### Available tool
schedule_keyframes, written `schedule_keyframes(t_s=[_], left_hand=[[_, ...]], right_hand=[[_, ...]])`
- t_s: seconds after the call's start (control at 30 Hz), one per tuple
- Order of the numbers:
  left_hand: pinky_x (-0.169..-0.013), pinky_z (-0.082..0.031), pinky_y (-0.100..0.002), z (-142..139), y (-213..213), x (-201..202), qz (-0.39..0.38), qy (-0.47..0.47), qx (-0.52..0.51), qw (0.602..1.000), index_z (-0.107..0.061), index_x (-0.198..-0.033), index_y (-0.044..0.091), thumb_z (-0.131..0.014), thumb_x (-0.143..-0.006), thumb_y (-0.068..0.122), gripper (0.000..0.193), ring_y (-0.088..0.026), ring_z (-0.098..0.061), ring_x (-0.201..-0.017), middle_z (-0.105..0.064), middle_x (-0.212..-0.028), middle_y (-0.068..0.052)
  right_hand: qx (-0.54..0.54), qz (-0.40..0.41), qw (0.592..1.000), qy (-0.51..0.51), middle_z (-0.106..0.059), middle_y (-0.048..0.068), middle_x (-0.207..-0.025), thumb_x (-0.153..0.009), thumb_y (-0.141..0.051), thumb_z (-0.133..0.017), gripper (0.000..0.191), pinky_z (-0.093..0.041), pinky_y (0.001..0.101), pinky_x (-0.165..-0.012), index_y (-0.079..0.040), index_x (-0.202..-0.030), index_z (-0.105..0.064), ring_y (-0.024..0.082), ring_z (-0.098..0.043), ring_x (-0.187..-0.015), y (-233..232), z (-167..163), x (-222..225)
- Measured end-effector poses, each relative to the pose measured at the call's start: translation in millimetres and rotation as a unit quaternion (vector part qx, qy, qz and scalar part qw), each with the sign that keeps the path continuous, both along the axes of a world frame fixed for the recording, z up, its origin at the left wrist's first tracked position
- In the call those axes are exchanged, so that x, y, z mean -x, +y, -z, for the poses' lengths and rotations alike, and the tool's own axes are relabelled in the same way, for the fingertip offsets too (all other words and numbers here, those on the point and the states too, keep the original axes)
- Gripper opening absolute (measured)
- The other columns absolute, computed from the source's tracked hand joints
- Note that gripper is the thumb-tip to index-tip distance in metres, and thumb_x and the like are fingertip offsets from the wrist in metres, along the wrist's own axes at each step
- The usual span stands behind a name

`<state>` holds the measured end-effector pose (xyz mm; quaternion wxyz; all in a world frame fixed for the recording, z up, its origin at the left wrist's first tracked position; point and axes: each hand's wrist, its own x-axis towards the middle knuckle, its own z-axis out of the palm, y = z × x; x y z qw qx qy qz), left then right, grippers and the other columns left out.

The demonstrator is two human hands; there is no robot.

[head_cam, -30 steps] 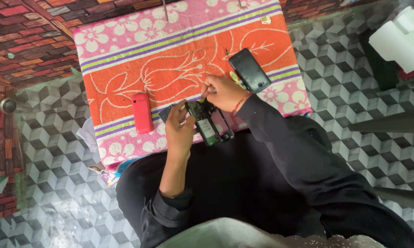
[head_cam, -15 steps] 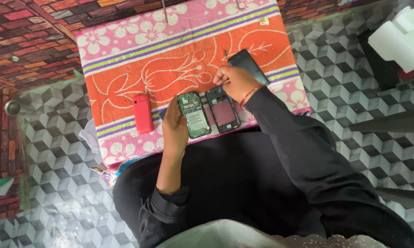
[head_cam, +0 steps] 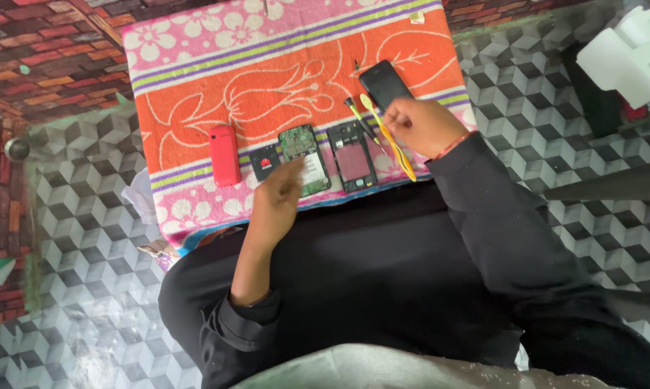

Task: The person sits at a towel-covered bench and disassembles mobile phones. They use a screwdriver to remove screws, pry open a phone's back cover, remove the battery and internal boards, and set the opened phones and parts on the bench.

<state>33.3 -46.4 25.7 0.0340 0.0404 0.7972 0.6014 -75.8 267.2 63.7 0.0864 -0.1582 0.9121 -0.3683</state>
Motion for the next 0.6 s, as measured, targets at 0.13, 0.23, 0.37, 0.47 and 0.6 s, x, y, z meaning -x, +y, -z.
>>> schedule_keyframes(t_s=[0.13,0.23,0.37,0.47,0.6], left_hand=[[-0.092,-0.058,-0.044,-3.9,24.2,-27.1,0.193,0.023,0.11,0.975,-0.069,-0.129,0.002,-0.062,-0.102,0.028,0.038,-0.036,-0.073,-0.107,-0.076,-0.116,-0.02],[-0.088,-0.053,-0.055,6.5,64.1,-57.4,0.286,0.043,0.22,0.932,-0.065,-0.127,-0.002,-0.053,-0.101,0.045,0.055,-0.047,-0.067,-0.105,-0.07,-0.114,-0.028],[-0.087,-0.054,-0.055,26.5,97.9,-91.2,0.33,-0.053,0.352,0.874,-0.066,-0.114,0.0,-0.044,-0.104,0.051,0.057,-0.045,-0.07,-0.096,-0.073,-0.101,-0.025],[-0.087,-0.053,-0.055,35.6,100.3,-92.5,0.33,-0.074,0.342,0.877,-0.067,-0.109,0.001,-0.044,-0.103,0.054,0.058,-0.045,-0.07,-0.095,-0.074,-0.097,-0.025],[-0.087,-0.053,-0.056,34.4,93.5,-83.8,0.323,-0.054,0.319,0.889,-0.069,-0.108,0.003,-0.044,-0.102,0.055,0.058,-0.045,-0.069,-0.097,-0.073,-0.098,-0.024]], right_hand=[[-0.032,-0.028,0.991,-0.123,-0.075,0.006,-0.085,-0.094,-0.012,-0.065,0.014,-0.055,0.0325,-0.067,-0.005,-0.106,-0.068,0.018,-0.073,-0.076,14.8,10.7,-33.2],[0.013,0.011,0.984,-0.176,-0.074,0.007,-0.085,-0.095,-0.01,-0.063,0.015,-0.055,0.0321,-0.065,-0.004,-0.107,-0.068,0.017,-0.07,-0.074,28.1,28.4,-56.6],[0.141,0.052,0.982,-0.114,-0.073,0.005,-0.093,-0.096,-0.008,-0.063,0.014,-0.056,0.0276,-0.074,-0.002,-0.108,-0.067,0.012,-0.071,-0.086,53.9,52.6,-81.9],[0.122,0.099,0.986,-0.049,-0.073,0.006,-0.096,-0.097,-0.008,-0.066,0.012,-0.055,0.0275,-0.081,0.0,-0.106,-0.067,0.013,-0.071,-0.089,65.7,65.3,-85.3],[0.163,0.098,0.979,-0.068,-0.074,0.007,-0.096,-0.097,-0.009,-0.066,0.012,-0.056,0.0271,-0.086,0.0,-0.105,-0.068,0.014,-0.072,-0.092,63.9,72.8,-79.8]])
